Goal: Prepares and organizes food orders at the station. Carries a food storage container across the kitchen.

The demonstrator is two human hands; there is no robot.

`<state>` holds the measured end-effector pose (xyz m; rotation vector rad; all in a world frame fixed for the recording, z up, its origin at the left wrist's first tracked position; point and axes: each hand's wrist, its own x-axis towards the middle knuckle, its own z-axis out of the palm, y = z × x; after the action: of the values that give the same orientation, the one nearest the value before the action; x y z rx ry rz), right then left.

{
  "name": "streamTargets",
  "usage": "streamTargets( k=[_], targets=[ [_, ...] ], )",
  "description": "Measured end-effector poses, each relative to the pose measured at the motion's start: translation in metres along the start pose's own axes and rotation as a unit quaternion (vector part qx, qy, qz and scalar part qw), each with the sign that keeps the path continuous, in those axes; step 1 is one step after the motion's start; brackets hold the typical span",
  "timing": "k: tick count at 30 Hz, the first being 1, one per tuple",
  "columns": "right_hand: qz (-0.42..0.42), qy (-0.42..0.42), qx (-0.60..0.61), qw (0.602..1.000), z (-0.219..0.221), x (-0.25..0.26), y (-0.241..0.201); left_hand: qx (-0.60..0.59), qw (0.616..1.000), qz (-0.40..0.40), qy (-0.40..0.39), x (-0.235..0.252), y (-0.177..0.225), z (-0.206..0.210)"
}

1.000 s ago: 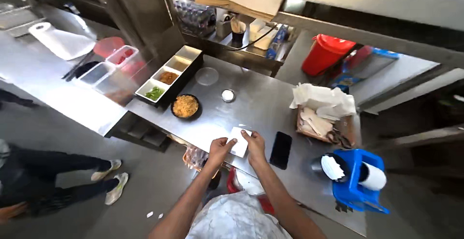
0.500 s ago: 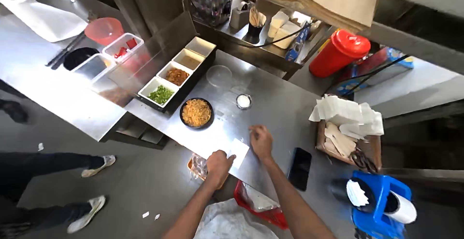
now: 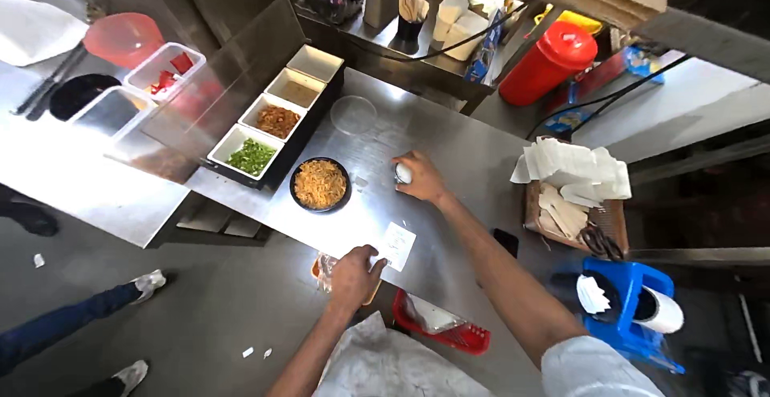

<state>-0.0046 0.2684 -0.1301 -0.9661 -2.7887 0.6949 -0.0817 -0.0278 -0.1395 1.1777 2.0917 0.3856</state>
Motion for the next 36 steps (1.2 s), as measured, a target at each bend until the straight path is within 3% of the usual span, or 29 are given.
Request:
streamTargets(
  k=[3,5,8,10,13,15,17,20,23,27,32,34,36],
  targets=[
    [0.009,-0.03,-0.027,0.999,0.003,-0.046,-0.019,0.001,0.999,-0.02,-0.032,0.0,0.007,0.004],
    [0.017,-0.028,-0.014,0.999,0.019,-0.072,-0.027,-0.009,1.0,-0.012,-0.006,-0.009,-0.001,0.005],
    [0.076,0.092,0.006,0.993,-0.013,-0.118,-0.008,-0.032,0.995,0.064,0.069,-0.028,-0.004,0.003],
    [0.147,0.223,-0.024,0.963,-0.062,-0.139,0.036,-0.044,0.987,0.096,0.119,-0.045,-0.008,-0.001],
    [0.306,0.302,-0.038,0.902,-0.145,-0.177,0.133,-0.061,0.981,0.119,0.139,-0.079,0.004,0.002],
    [0.32,0.323,-0.001,0.891,-0.17,-0.183,0.19,-0.067,0.979,0.134,0.136,-0.094,0.024,0.014],
    [0.275,0.31,0.011,0.91,-0.175,-0.176,0.213,-0.079,0.977,0.155,0.125,-0.103,0.051,0.039],
    [0.188,0.294,-0.068,0.935,-0.164,-0.154,0.212,-0.092,0.969,0.198,0.113,-0.113,0.102,0.071],
    [0.216,0.299,-0.076,0.926,-0.154,-0.143,0.215,-0.101,0.966,0.205,0.123,-0.125,0.133,0.099],
    [0.259,0.299,-0.024,0.918,-0.158,-0.144,0.218,-0.123,0.968,0.187,0.115,-0.136,0.125,0.12],
    [0.265,0.348,0.072,0.896,-0.187,-0.172,0.208,-0.147,0.981,0.105,0.077,-0.133,0.11,0.105],
    [0.229,0.407,0.087,0.88,-0.201,-0.18,0.195,-0.195,0.973,0.082,0.093,-0.125,0.115,0.094],
    [0.148,0.443,0.089,0.88,-0.198,-0.197,0.155,-0.257,0.95,0.083,0.158,-0.112,0.12,0.087]
  ],
)
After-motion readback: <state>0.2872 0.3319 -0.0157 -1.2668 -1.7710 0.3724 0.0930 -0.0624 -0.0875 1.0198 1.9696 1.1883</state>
